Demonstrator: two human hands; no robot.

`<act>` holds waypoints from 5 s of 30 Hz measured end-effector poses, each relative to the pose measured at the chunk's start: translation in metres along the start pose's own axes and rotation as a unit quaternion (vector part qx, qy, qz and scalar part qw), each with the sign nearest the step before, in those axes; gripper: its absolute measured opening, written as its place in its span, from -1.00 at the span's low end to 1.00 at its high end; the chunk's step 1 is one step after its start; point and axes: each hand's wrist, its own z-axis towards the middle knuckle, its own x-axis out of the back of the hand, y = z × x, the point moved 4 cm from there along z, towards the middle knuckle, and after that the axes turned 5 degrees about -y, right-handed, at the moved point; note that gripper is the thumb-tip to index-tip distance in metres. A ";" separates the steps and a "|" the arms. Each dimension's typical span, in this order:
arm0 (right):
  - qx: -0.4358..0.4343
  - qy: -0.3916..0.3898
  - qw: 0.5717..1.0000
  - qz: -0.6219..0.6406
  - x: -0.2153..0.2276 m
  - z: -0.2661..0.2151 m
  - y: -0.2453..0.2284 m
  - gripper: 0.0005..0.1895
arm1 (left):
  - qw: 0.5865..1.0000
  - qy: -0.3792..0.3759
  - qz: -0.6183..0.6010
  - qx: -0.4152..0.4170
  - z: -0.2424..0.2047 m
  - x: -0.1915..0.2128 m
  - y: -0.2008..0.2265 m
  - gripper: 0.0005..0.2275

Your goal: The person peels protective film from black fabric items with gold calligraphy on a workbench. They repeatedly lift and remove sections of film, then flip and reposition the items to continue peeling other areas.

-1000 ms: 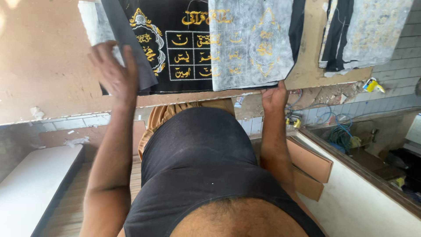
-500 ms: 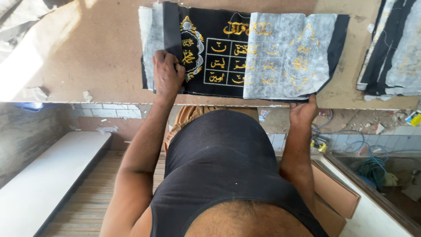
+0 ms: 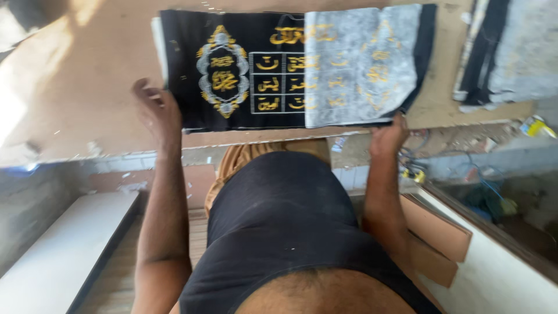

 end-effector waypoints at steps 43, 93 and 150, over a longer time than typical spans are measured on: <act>0.120 0.125 0.970 -0.172 -0.004 -0.006 -0.014 -0.56 | 0.902 -0.188 -0.355 0.158 -0.020 -0.043 0.001 -0.94; 0.111 0.108 0.968 -0.197 0.010 0.013 -0.022 -0.68 | 0.999 -0.043 0.028 -0.005 -0.033 0.012 -0.033 -0.61; 0.045 -0.131 0.969 -0.204 -0.169 -0.022 0.006 -0.69 | 0.925 -0.217 -0.313 0.002 -0.016 -0.015 0.102 -0.66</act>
